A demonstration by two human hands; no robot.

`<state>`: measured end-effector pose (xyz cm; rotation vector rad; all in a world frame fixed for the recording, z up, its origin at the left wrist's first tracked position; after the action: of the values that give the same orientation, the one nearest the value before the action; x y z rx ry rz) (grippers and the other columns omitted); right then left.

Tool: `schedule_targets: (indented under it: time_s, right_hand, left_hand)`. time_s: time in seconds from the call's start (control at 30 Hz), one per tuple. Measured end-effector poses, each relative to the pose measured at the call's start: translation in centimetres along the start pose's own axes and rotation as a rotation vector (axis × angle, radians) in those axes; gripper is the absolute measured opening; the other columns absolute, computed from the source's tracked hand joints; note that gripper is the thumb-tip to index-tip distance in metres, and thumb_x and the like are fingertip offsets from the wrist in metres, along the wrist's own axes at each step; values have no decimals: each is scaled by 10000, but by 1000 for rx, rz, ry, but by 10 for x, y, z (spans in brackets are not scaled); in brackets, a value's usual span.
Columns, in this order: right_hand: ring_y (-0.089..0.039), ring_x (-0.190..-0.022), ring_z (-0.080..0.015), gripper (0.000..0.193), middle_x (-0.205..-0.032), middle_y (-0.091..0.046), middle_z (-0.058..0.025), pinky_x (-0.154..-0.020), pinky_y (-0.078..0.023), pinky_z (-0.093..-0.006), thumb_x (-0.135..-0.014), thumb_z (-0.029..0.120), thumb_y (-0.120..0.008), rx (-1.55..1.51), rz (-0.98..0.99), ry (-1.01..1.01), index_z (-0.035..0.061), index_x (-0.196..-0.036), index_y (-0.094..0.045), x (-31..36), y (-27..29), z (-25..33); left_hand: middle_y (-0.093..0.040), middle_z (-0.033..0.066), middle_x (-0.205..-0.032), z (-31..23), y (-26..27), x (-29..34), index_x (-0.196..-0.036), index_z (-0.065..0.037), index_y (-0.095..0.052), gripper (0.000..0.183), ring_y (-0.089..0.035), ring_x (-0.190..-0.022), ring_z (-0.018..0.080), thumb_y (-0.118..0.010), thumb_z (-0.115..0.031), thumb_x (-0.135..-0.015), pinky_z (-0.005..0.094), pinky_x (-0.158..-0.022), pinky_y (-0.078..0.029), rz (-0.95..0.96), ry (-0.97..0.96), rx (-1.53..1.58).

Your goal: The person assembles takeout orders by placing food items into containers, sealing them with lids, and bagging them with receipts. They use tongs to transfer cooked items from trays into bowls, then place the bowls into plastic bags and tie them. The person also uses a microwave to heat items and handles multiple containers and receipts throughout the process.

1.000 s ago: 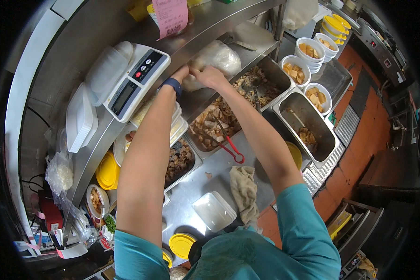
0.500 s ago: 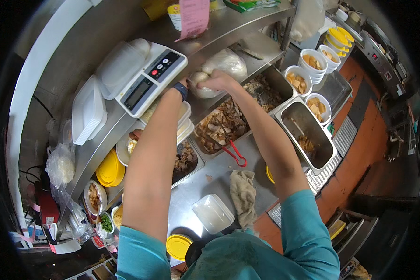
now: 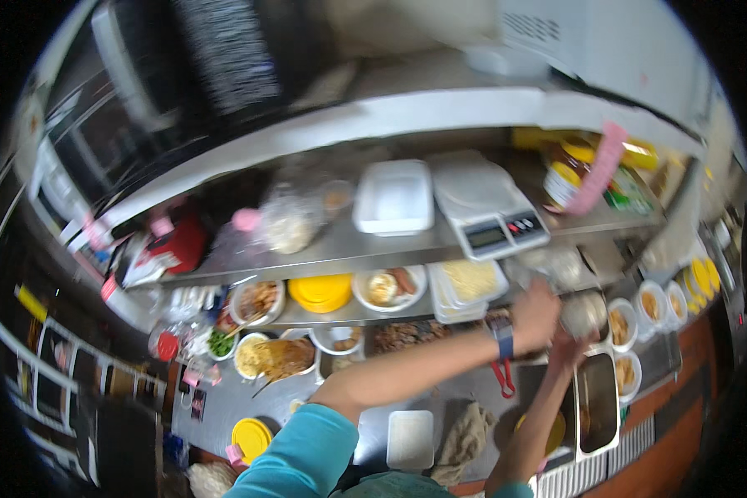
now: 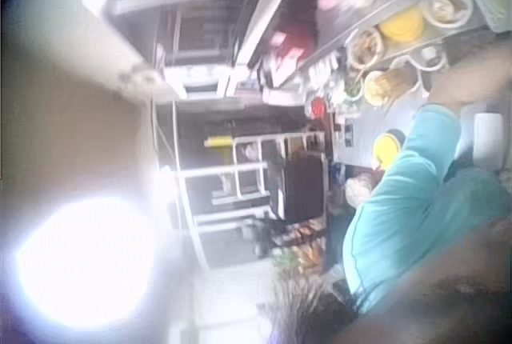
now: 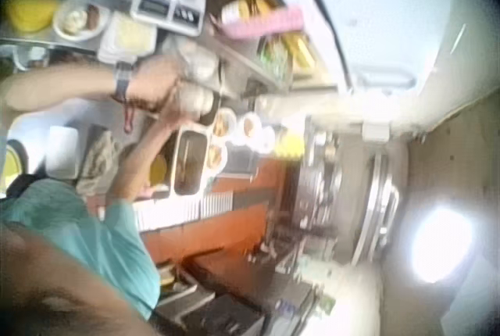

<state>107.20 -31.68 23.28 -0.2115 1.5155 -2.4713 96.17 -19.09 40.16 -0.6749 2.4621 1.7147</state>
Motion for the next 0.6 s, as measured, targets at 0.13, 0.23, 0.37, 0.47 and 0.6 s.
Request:
schedule_targets:
  time_s: [0.13,0.23,0.37,0.47,0.6]
  right_hand:
    - [-532,-1276,-317,559,-1446,-498,-131,-1091,-439,-471,-1021,399,-507,248,-21,59,91,-1474,-399,60,33,31]
    - [-507,-1303,-315,598,-1447,-495,-141,-1097,-429,-458,-1035,462,-479,181,178,-22,112,-1507,-371,94,5,33]
    - [-478,-1327,-270,712,-1468,-487,-114,-1135,-363,-446,-1004,579,-458,278,411,-198,92,-1516,-360,142,-114,18]
    - [-482,-1328,-288,813,-1438,-476,-127,-1117,-409,-451,-858,190,-665,395,711,-194,108,-1560,-264,202,-257,-1]
    - [-574,-1207,-259,982,-1335,-527,-123,-1018,-503,-396,-666,176,-808,644,1048,102,111,-1514,-315,288,-433,-30]
  left_hand:
    - [-649,227,-1102,-53,156,116,-969,-1,-692,218,-627,-1039,378,-668,-131,-796,476,-921,-507,-242,-528,271]
    - [-588,227,-1239,-21,339,182,-1159,-7,-621,395,-507,-1247,406,-672,-128,-787,524,-1085,-368,-971,-656,-113]
    - [-550,251,-1241,44,526,208,-1386,36,-417,749,-428,-1296,420,-778,-218,-781,477,-1102,-320,-1577,-320,-354]
    - [-639,129,-963,93,550,167,-1376,48,-389,755,-633,-868,246,-774,-255,-801,367,-816,-515,-1159,-64,308]
    - [-629,60,-784,84,561,208,-1145,3,-597,337,-572,-664,167,-663,-235,-916,315,-649,-490,-1112,-62,416]
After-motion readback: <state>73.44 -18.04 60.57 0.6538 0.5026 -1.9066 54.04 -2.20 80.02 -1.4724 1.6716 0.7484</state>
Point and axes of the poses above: each hand's wrist, its own x-axis away from the middle knuckle, its own y-axis out of the back of the hand, z = x × y, the point moved 10 cm from there along -x, towards the middle knuckle
